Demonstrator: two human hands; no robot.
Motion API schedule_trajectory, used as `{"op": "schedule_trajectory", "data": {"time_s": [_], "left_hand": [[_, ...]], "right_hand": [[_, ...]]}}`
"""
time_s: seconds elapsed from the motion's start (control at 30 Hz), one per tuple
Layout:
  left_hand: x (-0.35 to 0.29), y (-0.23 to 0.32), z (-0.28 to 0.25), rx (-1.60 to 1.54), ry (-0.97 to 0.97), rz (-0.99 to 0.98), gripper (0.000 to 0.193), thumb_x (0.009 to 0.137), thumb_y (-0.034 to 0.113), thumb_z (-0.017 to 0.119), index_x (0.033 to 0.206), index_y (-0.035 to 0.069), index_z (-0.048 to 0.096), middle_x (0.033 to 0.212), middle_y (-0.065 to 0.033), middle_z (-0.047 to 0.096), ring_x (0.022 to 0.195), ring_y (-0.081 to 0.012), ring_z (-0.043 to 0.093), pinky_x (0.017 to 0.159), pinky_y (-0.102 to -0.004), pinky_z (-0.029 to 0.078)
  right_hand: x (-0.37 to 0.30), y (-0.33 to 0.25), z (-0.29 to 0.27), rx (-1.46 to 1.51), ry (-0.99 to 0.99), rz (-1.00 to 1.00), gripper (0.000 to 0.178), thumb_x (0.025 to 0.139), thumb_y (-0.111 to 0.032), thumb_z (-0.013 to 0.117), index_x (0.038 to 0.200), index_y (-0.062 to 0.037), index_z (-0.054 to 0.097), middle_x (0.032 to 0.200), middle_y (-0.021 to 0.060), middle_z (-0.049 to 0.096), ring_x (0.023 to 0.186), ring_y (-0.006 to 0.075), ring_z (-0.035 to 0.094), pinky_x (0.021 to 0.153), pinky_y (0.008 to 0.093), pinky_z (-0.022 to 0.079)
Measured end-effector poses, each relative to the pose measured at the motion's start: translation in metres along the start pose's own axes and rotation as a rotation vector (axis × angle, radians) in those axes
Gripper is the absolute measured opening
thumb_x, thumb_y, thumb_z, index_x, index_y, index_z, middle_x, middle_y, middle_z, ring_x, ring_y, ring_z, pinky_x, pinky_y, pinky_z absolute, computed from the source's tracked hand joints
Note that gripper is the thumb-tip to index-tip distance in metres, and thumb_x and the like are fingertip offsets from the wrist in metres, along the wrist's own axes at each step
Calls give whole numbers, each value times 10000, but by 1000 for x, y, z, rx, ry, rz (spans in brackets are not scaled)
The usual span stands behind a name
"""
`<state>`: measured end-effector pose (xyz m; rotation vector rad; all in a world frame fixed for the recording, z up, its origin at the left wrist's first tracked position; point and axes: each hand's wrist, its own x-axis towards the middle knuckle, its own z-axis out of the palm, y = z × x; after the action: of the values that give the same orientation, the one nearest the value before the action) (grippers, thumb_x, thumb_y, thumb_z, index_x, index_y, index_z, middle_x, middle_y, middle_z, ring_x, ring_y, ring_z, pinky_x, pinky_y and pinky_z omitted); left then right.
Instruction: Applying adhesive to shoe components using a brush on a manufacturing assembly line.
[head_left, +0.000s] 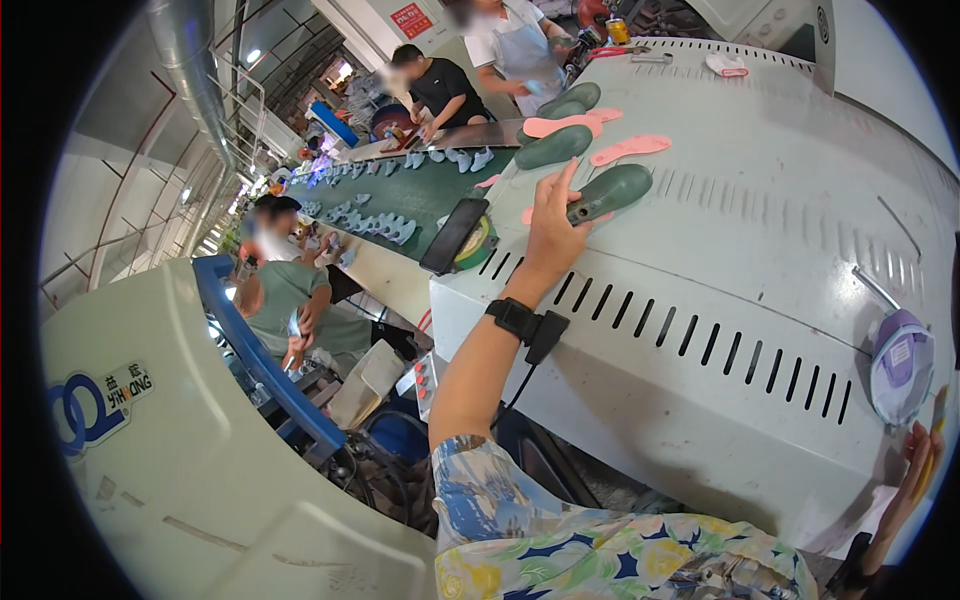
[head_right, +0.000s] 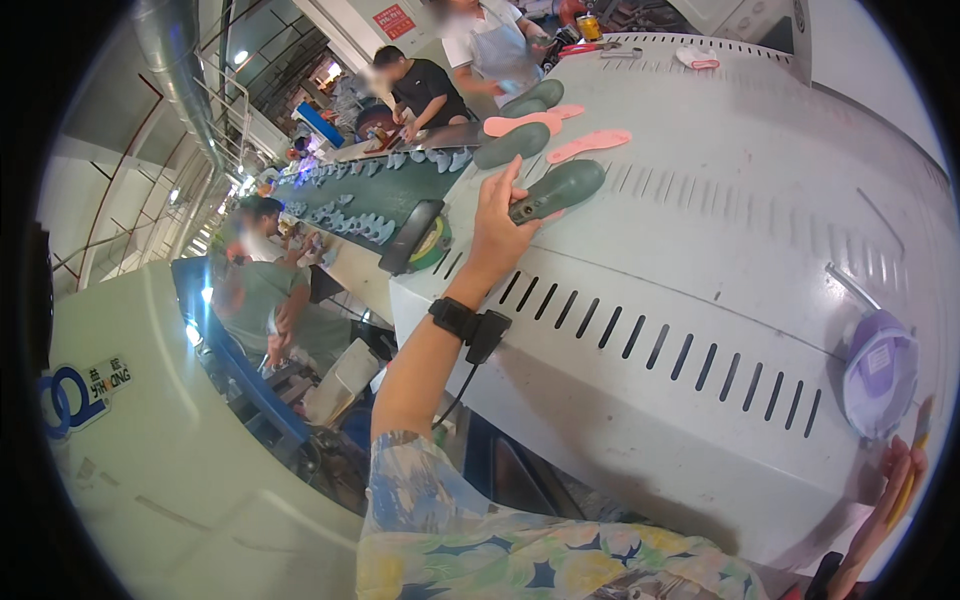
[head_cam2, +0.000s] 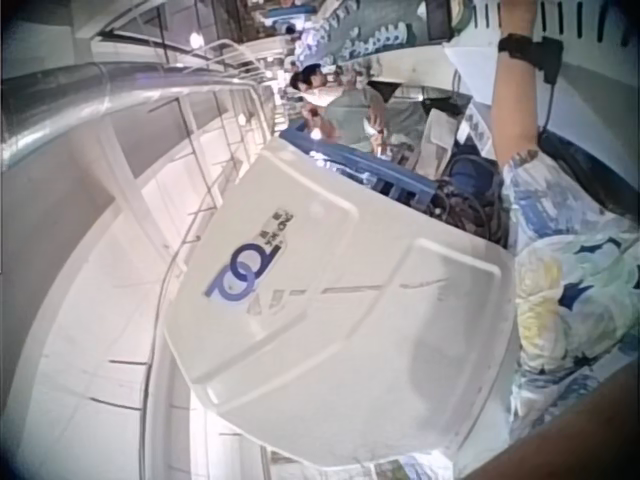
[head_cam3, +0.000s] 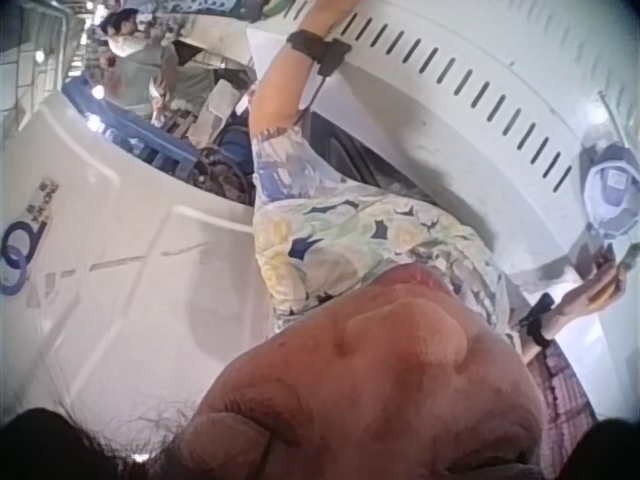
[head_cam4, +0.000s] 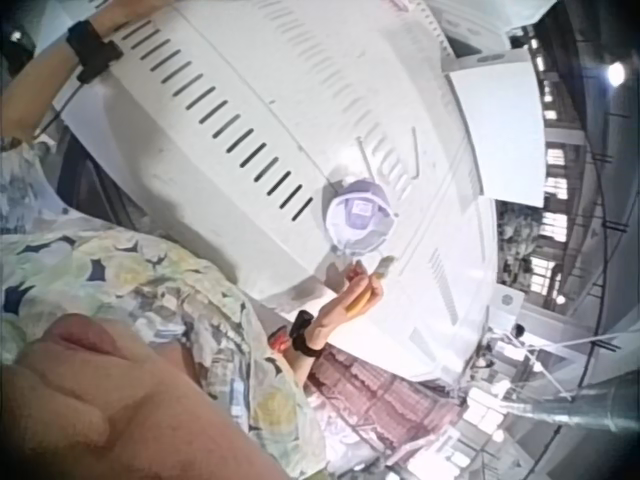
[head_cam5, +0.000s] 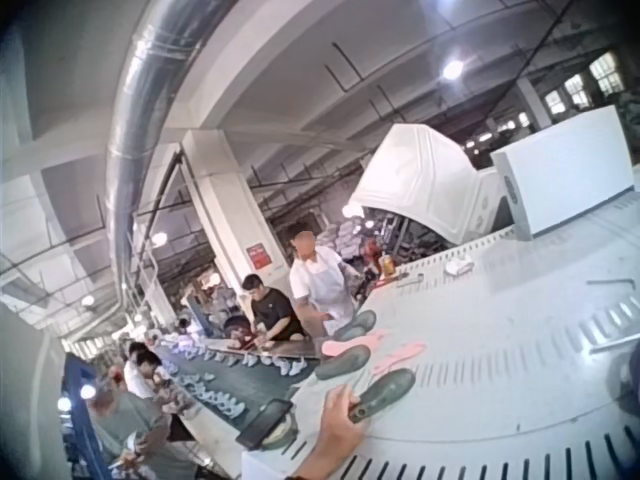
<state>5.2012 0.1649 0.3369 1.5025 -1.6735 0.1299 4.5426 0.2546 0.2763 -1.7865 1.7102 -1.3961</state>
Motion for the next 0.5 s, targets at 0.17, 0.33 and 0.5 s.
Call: {"op": "schedule_trajectory", "data": {"time_s": [0.17, 0.33, 0.5], "left_hand": [[1, -3, 2, -9, 18, 29, 849, 651, -91, 706, 1425, 60, 393, 1189, -116, 465, 972, -210, 558, 884, -319, 485], [-2, -8, 6, -8, 22, -12, 781, 647, -70, 725, 1369, 53, 456, 1224, -127, 470, 1002, -227, 562, 888, -328, 487], [0, -16, 4, 116, -5, 84, 564, 655, -23, 750, 1196, 45, 607, 1256, -140, 493, 1094, -271, 558, 920, -353, 480]], "right_hand": [[1, 4, -2, 12, -36, -7, 351, 1045, -329, 398, 1308, -104, 462, 1240, 139, 608, 1109, 215, 605, 1001, 342, 430], [-4, 10, -1, 84, -38, -4, 345, 1052, -306, 383, 1316, -95, 454, 1296, 139, 569, 1145, 209, 587, 1028, 350, 418], [1, -4, 16, 126, 76, 42, 276, 1017, -262, 482, 1217, -72, 489, 1169, 130, 590, 1030, 217, 599, 907, 335, 464]]}}
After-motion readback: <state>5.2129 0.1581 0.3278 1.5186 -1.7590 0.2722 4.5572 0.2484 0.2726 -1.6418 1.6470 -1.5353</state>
